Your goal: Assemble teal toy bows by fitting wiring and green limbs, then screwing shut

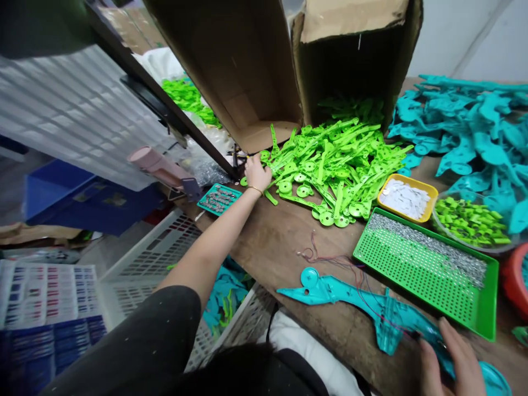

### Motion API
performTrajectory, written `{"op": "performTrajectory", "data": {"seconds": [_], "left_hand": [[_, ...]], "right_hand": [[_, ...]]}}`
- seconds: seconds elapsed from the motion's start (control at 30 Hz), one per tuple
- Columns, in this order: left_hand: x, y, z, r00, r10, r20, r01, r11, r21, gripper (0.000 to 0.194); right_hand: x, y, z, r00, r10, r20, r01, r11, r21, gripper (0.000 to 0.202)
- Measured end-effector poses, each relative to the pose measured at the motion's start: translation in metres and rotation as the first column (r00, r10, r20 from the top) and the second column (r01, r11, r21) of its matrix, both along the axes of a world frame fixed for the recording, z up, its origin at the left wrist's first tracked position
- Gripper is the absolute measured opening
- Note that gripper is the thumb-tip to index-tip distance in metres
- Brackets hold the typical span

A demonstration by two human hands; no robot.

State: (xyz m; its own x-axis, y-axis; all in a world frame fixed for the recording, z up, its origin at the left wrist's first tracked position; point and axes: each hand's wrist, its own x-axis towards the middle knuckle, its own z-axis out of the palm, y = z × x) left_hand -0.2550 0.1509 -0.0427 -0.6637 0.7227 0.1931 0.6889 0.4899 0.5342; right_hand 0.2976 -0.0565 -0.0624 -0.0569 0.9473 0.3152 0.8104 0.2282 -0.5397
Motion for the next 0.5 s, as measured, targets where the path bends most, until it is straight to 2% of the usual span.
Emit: {"op": "performTrajectory", "data": {"seconds": [0.03,0.1,0.17,0.2,0.3,0.37,0.43,0.5], "left_hand": [[0.011,0.002,0.004,0.997,-0.063,-0.047,0.065,0.997,0.050,0.050],[0.039,0.009,0.012,0.951,-0.273,-0.143,0.290,0.950,0.118,0.041],[0.073,0.020,0.017,0.868,-0.459,-0.189,0.483,0.870,0.103,0.039],[0.090,0.027,0.019,0.844,-0.504,-0.182,0.522,0.850,0.068,0.041],[0.131,0.050,0.018,0.838,-0.535,-0.109,0.524,0.844,-0.118,0.061],[0.142,0.066,0.018,0.859,-0.508,-0.069,0.487,0.850,-0.202,0.072],[0.136,0.080,0.020,0.879,-0.475,-0.048,0.456,0.866,-0.206,0.067],[0.116,0.093,0.027,0.892,-0.450,-0.030,0.440,0.882,-0.168,0.056]], "right_hand": [[-0.006,0.003,0.006,0.999,0.011,0.045,-0.011,1.000,0.011,0.059],[-0.017,0.009,0.013,0.982,0.065,0.176,-0.072,0.997,0.032,0.056],[-0.023,0.015,0.014,0.941,0.101,0.323,-0.125,0.991,0.055,0.058],[-0.024,0.017,0.013,0.919,0.097,0.383,-0.134,0.988,0.072,0.057],[-0.027,0.020,0.011,0.875,0.069,0.479,-0.135,0.985,0.105,0.052],[-0.028,0.020,0.011,0.864,0.058,0.500,-0.141,0.982,0.129,0.049],[-0.030,0.019,0.012,0.862,0.049,0.504,-0.145,0.978,0.152,0.046],[-0.031,0.018,0.013,0.863,0.041,0.503,-0.146,0.975,0.170,0.043]]}}
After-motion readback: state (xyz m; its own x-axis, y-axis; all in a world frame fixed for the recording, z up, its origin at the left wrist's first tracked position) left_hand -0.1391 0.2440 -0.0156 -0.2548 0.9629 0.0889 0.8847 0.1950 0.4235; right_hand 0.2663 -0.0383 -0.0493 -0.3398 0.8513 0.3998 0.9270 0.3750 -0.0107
